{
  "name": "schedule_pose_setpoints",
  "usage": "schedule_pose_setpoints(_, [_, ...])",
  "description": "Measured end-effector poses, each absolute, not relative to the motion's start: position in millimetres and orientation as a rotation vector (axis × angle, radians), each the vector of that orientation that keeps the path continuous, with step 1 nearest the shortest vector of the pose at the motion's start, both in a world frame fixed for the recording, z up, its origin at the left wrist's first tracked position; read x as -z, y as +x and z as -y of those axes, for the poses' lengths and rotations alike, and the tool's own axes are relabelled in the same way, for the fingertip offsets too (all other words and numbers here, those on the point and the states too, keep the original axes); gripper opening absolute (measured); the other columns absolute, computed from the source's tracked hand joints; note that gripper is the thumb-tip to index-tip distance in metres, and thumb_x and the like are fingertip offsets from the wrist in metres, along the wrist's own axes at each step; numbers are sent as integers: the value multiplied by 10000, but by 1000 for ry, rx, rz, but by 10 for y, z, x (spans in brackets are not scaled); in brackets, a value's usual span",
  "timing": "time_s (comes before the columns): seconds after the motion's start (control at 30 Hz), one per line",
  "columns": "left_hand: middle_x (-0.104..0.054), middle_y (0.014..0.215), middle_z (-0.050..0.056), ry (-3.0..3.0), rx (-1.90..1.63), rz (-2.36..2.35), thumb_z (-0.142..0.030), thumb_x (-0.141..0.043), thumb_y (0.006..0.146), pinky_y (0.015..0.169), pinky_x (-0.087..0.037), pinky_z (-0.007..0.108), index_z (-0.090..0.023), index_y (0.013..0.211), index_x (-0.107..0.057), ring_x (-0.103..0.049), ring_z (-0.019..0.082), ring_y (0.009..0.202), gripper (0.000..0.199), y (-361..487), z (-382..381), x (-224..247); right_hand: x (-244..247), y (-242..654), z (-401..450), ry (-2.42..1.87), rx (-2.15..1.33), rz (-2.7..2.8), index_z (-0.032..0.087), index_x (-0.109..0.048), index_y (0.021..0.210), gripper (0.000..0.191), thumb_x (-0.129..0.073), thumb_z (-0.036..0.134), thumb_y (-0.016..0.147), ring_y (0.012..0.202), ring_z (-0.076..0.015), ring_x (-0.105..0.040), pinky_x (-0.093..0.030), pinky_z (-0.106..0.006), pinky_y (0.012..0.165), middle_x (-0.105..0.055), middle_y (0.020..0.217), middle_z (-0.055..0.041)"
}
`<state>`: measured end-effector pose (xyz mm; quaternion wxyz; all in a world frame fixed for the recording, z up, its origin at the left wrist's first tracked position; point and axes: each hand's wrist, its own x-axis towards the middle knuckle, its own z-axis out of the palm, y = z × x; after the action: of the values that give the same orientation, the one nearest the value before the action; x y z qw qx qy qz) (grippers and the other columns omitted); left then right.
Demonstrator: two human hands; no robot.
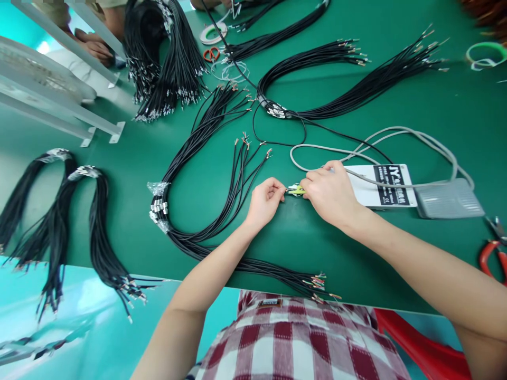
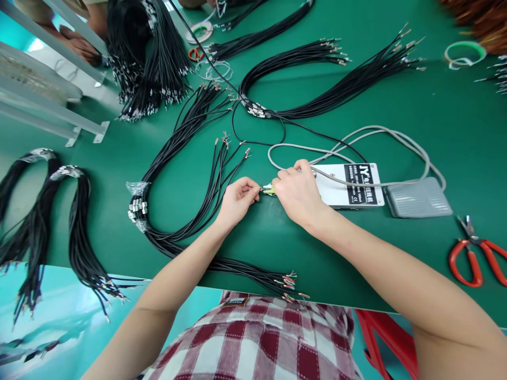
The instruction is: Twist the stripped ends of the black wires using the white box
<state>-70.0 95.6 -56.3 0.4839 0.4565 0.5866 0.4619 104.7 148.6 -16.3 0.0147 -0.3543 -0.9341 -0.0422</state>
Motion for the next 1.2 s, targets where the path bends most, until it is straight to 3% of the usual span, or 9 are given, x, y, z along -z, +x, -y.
schedule_pose_setpoints(0.17, [-570, 593, -21, 1205, -1110, -1483, -179, -592, 851, 545, -393, 221, -180, 721, -556, -530, 101, 540, 135, -667, -962, 579, 159, 1051, -1467, -1110, 16, 2854, 224, -668, 761, 277, -487, 62, 894, 766, -233, -570, -297, -460, 880, -651, 754, -68])
schedule_pose_setpoints(0.43, [-570, 602, -25, 1286, -1075, -1529, -151, -574, 855, 567, -399, 225, -188, 728, -563, -535, 109, 539, 132, -668, -960, 614, 170, 1031, -1434, -1136, 198, 2874, 200, -657, 793, 206, -542, 50, 872, 781, -223, -571, -285, -430, 886, -675, 799, -60])
schedule_pose_setpoints(0.57, [-573, 614, -24, 1322, -1055, -1546, -158, -562, 863, 573, -401, 224, -188, 737, -569, -541, 113, 549, 129, -673, -959, 605, 82, 1051, -1355, -1174, 195, 2866, 164, -678, 890, 139, -568, 80, 882, 932, -262, -601, -268, -457, 933, -709, 919, -93])
schedule_pose_setpoints(0.67, [-571, 628, -27, 1376, -1028, -1576, -178, -571, 864, 567, -382, 219, -190, 759, -589, -533, 112, 558, 107, -679, -950, 596, -10, 1272, -1186, -1134, 146, 2741, 163, -667, 1058, 159, -585, 158, 922, 1095, -283, -600, -275, -464, 990, -724, 1118, -114])
schedule_pose_setpoints(0.83, [-583, 638, -24, 1400, -1014, -1569, -199, -568, 871, 578, -387, 221, -189, 779, -595, -546, 119, 575, 97, -700, -937, 607, 70, 1837, -767, -1272, 78, 2276, 214, -580, 1214, 260, -583, 192, 954, 1173, -269, -615, -378, -418, 952, -693, 1291, -99])
schedule_pose_setpoints(1.03, [-590, 660, -16, 1401, -993, -1589, -222, -555, 884, 594, -401, 227, -187, 805, -590, -550, 124, 597, 93, -694, -941, 638, 358, 1897, -550, -1290, 11, 2189, 210, -501, 1258, 365, -628, 154, 921, 1243, -277, -585, -391, -431, 1002, -697, 1289, -115])
schedule_pose_setpoints(1.2, [-579, 658, -24, 1438, -994, -1634, -208, -546, 888, 590, -393, 223, -184, 800, -584, -539, 112, 590, 99, -759, -919, 620, 500, 1856, -631, -1294, 203, 2148, 218, -550, 1270, 400, -690, 188, 896, 1067, -245, -669, -394, -400, 969, -754, 1150, -68])
